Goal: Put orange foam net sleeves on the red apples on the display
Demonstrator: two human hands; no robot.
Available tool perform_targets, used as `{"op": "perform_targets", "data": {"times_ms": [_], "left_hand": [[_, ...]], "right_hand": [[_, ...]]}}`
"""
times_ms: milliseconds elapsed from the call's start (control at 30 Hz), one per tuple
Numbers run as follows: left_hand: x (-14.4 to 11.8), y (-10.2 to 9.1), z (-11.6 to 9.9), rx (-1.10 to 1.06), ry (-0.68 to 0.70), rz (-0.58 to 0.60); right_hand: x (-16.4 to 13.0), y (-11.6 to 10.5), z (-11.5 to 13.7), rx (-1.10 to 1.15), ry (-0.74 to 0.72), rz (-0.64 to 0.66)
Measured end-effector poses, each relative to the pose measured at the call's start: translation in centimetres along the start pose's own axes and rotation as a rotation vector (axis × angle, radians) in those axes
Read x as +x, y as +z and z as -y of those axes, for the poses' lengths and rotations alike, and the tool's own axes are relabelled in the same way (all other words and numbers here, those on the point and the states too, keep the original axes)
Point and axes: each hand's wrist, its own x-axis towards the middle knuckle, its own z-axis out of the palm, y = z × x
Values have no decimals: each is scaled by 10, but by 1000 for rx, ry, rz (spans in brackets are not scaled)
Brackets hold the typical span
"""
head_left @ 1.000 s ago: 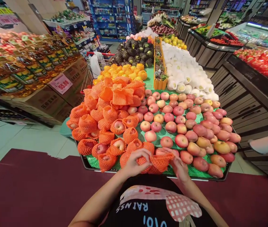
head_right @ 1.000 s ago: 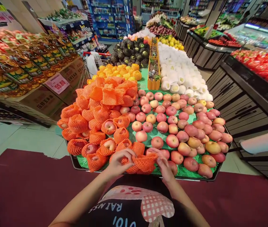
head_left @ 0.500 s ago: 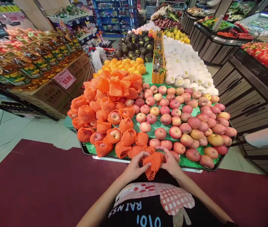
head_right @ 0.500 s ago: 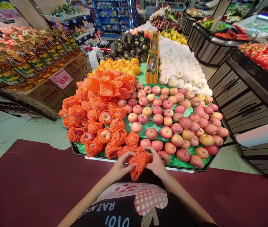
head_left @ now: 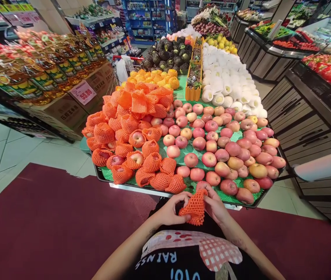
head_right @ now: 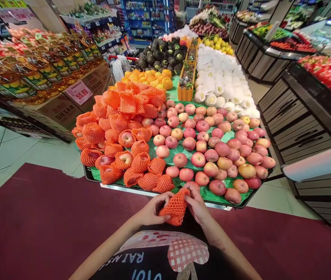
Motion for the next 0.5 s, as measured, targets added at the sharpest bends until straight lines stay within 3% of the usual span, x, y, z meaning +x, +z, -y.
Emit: {"op": "perform_targets", "data": {"times_ms": [233,367,500], "left_hand": [[7,29,31,-461,-117,-90],[11,44,40,-482,-327,49],[20,55,44,-401,-417,232]], "right_hand": [[-14,-36,-22,-246,98,106],[-28,-51,-19,-319,34,67],[-46,-51,-10,-150,-20,27]]}}
